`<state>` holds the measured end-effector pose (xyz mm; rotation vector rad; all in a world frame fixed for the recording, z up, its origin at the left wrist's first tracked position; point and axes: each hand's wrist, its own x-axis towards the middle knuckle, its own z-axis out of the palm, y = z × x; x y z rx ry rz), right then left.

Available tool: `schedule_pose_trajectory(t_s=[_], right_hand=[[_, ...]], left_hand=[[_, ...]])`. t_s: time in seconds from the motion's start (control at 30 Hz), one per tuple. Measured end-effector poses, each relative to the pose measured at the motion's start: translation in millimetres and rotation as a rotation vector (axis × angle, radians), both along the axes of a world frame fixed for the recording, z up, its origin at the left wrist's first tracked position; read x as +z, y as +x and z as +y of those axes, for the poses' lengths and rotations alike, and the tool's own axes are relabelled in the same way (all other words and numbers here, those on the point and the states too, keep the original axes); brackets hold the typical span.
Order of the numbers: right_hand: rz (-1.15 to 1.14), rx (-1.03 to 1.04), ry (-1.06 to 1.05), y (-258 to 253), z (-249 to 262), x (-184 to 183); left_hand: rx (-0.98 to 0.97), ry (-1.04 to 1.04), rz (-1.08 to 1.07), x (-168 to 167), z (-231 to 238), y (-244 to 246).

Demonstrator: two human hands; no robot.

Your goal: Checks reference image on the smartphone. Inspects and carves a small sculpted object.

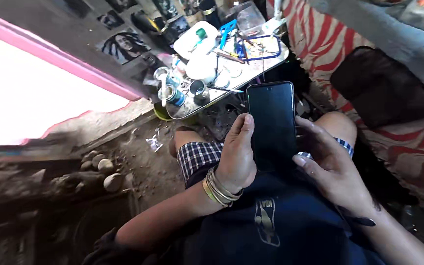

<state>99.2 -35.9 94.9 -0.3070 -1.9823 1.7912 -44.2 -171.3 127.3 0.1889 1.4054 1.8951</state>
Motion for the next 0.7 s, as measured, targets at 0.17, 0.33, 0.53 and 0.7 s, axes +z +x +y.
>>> schedule_pose_trajectory(t_s=[0.17,0.33,0.53,0.7], right_hand=[[0.077,-0.049,-0.133,-5.9,-5.9,-8.3],[0.084,-0.036,-0.257,-2.0,-7.5,-15.9],[-0.027,-0.029,-0.072,20.1,-22.0,-23.6],[0.011,-0.062,0.041,24.1,-25.2,-23.6]], left_hand=[[0.006,-0.004,-0.018,-3.1,-10.5,1.6],[-0.025,-0.004,-0.079,-7.5,-10.1,-0.2],[-0.168,0.059,-0.255,-24.4,-19.2,-13.5],[-0.207,0.06,-0.153,-26.1,-20.2,-6.8]])
